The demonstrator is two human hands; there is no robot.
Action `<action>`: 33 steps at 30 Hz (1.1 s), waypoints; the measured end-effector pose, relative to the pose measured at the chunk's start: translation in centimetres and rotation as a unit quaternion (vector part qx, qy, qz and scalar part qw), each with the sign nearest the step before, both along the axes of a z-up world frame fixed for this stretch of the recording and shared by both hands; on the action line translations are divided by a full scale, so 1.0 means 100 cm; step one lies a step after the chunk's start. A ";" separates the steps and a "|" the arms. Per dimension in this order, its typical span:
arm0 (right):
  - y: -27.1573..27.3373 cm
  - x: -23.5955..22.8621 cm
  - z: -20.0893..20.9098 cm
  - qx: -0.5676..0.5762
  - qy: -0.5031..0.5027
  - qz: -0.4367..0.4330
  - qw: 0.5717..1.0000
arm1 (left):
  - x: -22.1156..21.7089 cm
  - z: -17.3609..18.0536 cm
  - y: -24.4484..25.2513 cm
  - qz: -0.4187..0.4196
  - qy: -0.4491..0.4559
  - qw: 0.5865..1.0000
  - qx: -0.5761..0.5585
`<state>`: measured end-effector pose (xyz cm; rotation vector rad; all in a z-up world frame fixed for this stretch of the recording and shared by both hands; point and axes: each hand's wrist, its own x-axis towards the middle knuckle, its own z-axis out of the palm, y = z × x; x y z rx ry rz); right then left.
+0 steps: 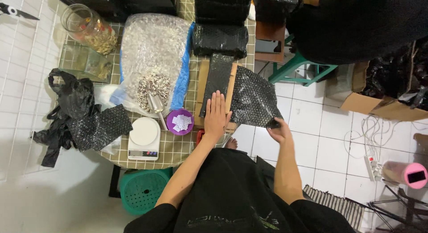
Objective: Wrapping a small cardboard box with bubble wrap and black plastic film
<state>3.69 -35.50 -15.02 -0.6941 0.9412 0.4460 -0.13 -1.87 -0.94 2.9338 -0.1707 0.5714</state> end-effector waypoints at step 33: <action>0.181 0.098 0.296 -0.406 -0.435 0.391 0.703 | -0.005 0.000 0.015 -0.070 0.131 0.988 0.042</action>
